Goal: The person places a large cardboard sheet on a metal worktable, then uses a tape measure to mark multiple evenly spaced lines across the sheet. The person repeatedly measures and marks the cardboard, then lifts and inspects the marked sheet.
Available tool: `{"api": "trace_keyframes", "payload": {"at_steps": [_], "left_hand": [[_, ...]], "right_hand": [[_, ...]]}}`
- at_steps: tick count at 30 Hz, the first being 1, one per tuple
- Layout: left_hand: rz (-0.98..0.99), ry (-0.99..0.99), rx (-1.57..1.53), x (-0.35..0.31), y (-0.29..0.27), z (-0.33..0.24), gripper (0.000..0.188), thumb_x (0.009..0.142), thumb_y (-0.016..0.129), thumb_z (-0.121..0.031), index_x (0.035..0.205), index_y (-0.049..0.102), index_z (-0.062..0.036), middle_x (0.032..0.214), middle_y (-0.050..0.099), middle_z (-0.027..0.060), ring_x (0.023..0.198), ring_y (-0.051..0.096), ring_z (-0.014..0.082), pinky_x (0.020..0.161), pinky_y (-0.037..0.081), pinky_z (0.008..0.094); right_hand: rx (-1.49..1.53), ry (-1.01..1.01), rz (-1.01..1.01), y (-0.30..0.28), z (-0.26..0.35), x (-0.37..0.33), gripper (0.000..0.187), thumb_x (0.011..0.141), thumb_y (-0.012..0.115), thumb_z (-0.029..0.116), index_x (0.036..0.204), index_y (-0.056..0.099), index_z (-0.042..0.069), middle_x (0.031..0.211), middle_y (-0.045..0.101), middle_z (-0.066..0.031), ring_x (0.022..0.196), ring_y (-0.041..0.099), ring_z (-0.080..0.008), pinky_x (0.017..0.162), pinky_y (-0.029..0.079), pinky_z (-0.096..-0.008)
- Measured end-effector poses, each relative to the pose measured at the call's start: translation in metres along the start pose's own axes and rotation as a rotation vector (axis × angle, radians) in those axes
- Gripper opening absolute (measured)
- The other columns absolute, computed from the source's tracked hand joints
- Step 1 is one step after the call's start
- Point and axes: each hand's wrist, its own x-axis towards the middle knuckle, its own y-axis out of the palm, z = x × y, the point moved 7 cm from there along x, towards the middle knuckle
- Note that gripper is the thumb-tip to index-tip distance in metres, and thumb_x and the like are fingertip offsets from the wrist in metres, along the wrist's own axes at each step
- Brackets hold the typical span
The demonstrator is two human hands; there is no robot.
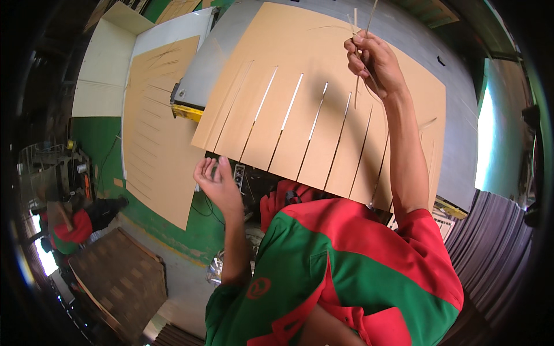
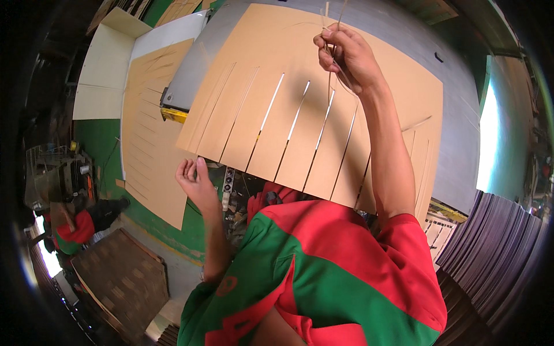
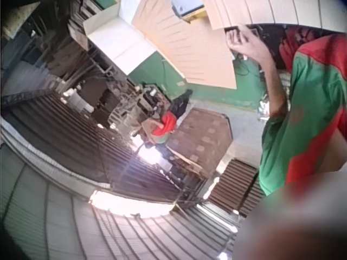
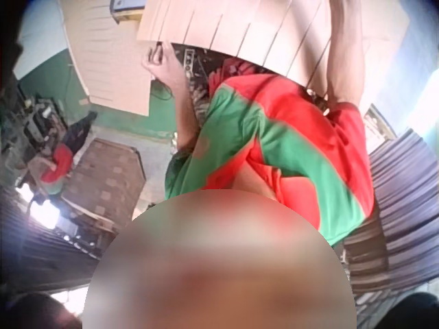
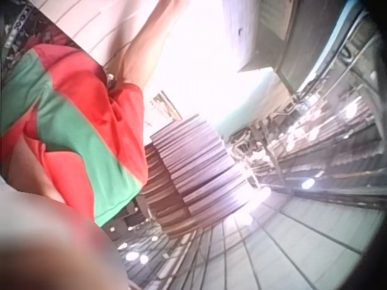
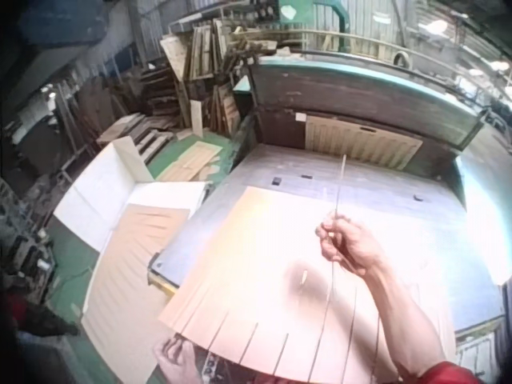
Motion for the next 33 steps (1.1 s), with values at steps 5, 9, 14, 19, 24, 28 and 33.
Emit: {"api": "trace_keyframes", "payload": {"at_steps": [5,9,14,19,24,28,33], "left_hand": [[0.295,-0.511,-0.516,0.030,0.031,0.054,0.039,0.105,0.063,-0.021,0.131,0.051,0.0040,0.131,0.061,0.0166,0.115,0.065,0.0254,0.094,0.058,0.0411],[0.428,-0.438,-0.576,0.039,0.050,0.060,0.042,0.105,0.061,-0.021,0.139,0.054,0.0024,0.128,0.066,0.0139,0.112,0.069,0.0226,0.089,0.061,0.0408],[0.491,-0.564,-0.525,0.040,0.050,0.077,0.040,0.102,0.061,-0.016,0.137,0.054,0.0048,0.128,0.067,0.0165,0.113,0.070,0.0267,0.091,0.061,0.0440],[0.625,-0.478,-0.630,0.047,0.053,0.048,0.042,0.102,0.058,-0.009,0.140,0.050,0.0059,0.130,0.066,0.0193,0.111,0.071,0.0298,0.088,0.064,0.0436],[0.720,-0.390,-0.613,0.050,0.058,-0.014,0.041,0.102,0.056,-0.009,0.137,0.048,0.0112,0.127,0.065,0.0230,0.108,0.072,0.0309,0.089,0.064,0.0484],[0.872,-0.221,-0.768,0.042,0.065,-0.071,0.044,0.107,0.054,-0.022,0.138,0.048,0.0091,0.133,0.062,0.0209,0.117,0.067,0.0308,0.098,0.059,0.0476],[0.692,0.573,-0.405,0.089,0.054,-0.145,0.074,0.104,0.059,-0.047,0.151,0.035,0.0049,0.146,0.052,0.0159,0.135,0.053,0.0286,0.114,0.042,0.0442]], "right_hand": [[-0.202,0.130,0.087,0.047,-0.050,0.009,0.012,0.102,0.055,0.015,0.107,0.053,0.004,0.085,0.059,-0.0068,0.060,0.050,-0.0104,0.054,0.039,-0.0256],[-0.290,0.169,0.051,0.091,-0.074,0.001,0.026,0.104,0.053,0.013,0.127,0.052,0.000,0.088,0.060,-0.0057,0.066,0.057,-0.0134,0.059,0.047,-0.0283],[-0.488,0.285,0.791,0.219,-0.098,-0.108,0.047,0.100,0.058,0.020,0.139,0.048,-0.004,0.099,0.067,-0.0151,0.088,0.069,-0.0264,0.076,0.055,-0.0363],[-1.048,-0.280,0.606,0.225,-0.096,-0.170,0.070,0.082,0.082,0.033,0.136,0.051,0.001,0.123,0.061,-0.0242,0.121,0.057,-0.0404,0.102,0.047,-0.0483],[-1.917,0.062,-0.041,0.133,-0.096,-0.181,0.068,0.085,0.073,0.015,0.147,0.045,0.005,0.143,0.051,-0.0200,0.138,0.046,-0.0438,0.113,0.040,-0.0517],[-1.891,-0.426,-0.268,0.129,-0.018,-0.209,0.040,0.083,0.062,-0.006,0.122,0.066,0.001,0.114,0.072,-0.0183,0.105,0.071,-0.0364,0.093,0.058,-0.0442],[-1.954,-0.461,-0.398,0.106,0.164,-0.236,0.029,0.093,0.068,0.001,0.122,0.068,0.002,0.114,0.072,-0.0136,0.100,0.070,-0.0230,0.089,0.054,-0.0363]]}}
